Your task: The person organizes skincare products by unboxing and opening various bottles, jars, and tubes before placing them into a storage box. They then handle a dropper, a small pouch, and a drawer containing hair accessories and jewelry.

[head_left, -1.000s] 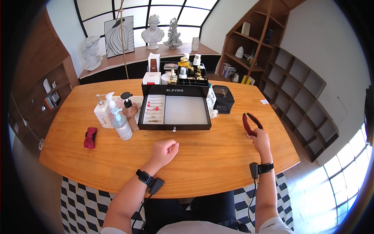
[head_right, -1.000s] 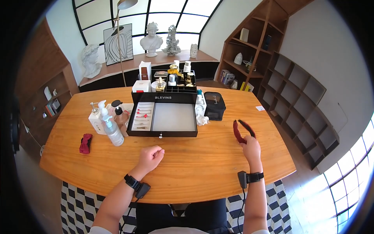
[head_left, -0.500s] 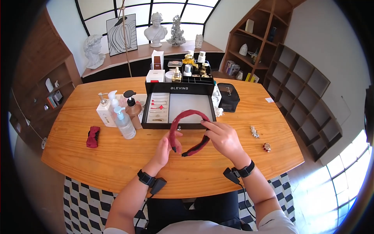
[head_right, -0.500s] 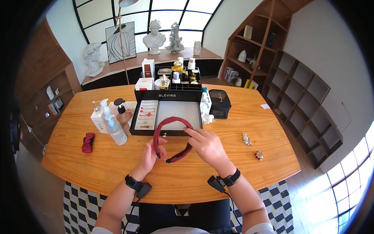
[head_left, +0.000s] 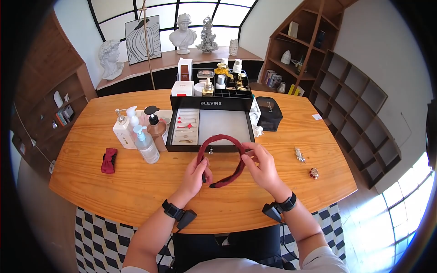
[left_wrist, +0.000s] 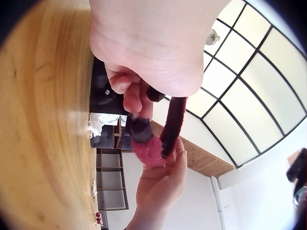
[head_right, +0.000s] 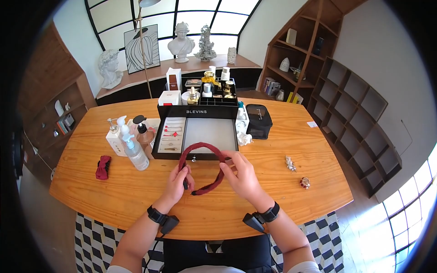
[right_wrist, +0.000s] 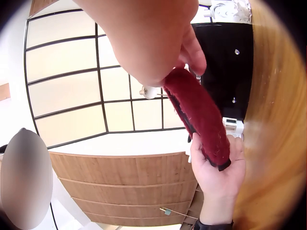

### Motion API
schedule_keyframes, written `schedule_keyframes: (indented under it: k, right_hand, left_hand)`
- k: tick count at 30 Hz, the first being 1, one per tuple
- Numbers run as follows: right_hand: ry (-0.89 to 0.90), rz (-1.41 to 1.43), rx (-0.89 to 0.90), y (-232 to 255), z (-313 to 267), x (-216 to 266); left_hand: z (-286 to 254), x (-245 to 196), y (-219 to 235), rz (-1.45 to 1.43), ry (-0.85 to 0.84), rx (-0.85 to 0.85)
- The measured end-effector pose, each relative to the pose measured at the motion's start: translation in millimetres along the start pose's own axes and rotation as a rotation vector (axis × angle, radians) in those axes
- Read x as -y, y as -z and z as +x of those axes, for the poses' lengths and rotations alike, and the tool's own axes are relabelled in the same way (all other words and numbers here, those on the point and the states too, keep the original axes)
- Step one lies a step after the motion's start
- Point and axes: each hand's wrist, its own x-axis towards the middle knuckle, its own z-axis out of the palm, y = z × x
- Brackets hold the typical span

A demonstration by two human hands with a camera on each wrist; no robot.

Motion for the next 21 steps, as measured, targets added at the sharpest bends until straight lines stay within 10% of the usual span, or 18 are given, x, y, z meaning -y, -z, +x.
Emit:
schedule_keyframes:
  k: [13, 21]
  right_hand:
    - [-0.415, -0.161, -0.01, 27.3, 70.8, -11.5]
    - [-0.499, -0.723, 0.114, -0.7, 119.4, -59.7]
  left_hand:
    - [3.2, 8.3, 6.6, 0.032, -0.058, 0.099]
    - [5.0, 10.2, 10.0, 0.066, -0.041, 0.1]
